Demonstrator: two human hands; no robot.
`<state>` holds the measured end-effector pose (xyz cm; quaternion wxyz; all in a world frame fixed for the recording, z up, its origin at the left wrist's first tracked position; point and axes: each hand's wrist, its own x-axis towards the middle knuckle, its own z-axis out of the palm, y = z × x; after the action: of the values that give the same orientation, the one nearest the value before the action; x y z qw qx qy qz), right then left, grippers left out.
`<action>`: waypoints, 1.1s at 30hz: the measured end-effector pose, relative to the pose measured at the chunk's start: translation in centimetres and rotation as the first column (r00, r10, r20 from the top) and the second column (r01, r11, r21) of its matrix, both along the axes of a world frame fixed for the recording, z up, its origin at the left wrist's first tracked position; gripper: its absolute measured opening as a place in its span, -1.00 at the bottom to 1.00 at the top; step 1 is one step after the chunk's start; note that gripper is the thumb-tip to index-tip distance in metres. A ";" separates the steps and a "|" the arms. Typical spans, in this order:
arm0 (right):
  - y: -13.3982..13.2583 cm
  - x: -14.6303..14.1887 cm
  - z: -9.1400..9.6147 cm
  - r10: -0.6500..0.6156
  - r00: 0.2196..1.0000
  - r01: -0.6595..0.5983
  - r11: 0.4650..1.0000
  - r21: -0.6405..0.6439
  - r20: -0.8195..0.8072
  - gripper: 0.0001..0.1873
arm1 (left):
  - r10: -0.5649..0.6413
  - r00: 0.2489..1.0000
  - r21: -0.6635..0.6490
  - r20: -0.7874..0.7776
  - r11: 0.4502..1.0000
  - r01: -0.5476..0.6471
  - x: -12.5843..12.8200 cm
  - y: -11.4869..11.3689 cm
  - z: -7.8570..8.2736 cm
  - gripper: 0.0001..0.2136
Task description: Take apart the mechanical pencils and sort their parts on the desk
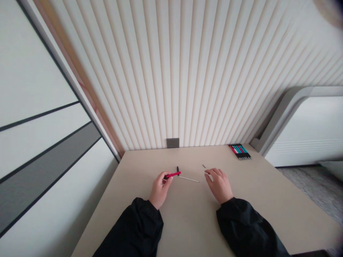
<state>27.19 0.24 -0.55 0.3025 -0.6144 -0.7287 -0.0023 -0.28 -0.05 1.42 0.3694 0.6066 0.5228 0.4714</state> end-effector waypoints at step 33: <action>0.5 -6.8 1.1 0.370 0.872 -0.357 0.929 0.101 -0.322 -0.71 | -0.086 0.987 0.045 -0.135 0.995 0.093 -0.2 0.2 -0.8 -0.79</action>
<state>20.42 0.73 0.55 0.4287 -0.4521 -0.7686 0.1452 -0.51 0.14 0.67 0.3390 0.6688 0.5062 0.4260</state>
